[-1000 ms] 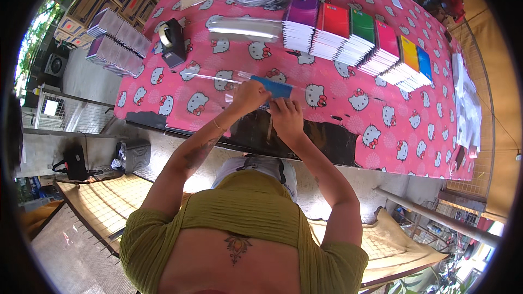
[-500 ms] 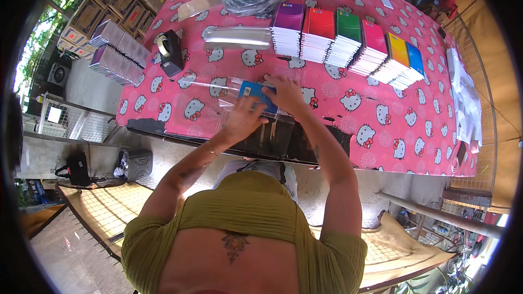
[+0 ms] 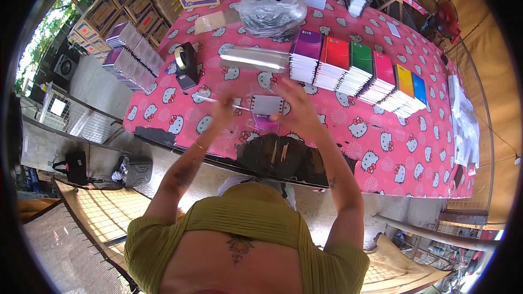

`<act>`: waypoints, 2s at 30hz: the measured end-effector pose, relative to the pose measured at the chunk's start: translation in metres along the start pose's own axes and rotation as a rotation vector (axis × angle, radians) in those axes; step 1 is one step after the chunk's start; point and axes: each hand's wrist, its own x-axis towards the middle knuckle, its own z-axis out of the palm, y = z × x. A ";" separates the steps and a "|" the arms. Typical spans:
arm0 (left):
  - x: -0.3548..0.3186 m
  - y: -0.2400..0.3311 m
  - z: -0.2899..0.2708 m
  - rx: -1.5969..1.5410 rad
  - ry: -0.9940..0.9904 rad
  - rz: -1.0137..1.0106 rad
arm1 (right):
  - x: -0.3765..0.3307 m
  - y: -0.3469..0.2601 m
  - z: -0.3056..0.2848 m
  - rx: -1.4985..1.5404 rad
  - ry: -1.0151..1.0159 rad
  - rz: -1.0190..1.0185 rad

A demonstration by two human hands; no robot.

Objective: The person picks up several colorful notepads from a table, stacks them, and places the stack into a plastic sleeve. They then use tape from a dispenser to seal the sleeve and set the packaged item aside.

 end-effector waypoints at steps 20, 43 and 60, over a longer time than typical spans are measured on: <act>0.135 -0.151 -0.173 -0.678 0.150 -0.915 | 0.036 -0.056 0.041 -0.278 -0.126 -0.072; 0.091 -0.155 -0.113 -0.461 0.426 -0.496 | 0.025 -0.069 0.054 -0.500 -0.020 0.122; 0.082 0.061 -0.059 -0.615 -0.913 -0.052 | 0.032 -0.062 0.056 -0.394 -0.142 0.121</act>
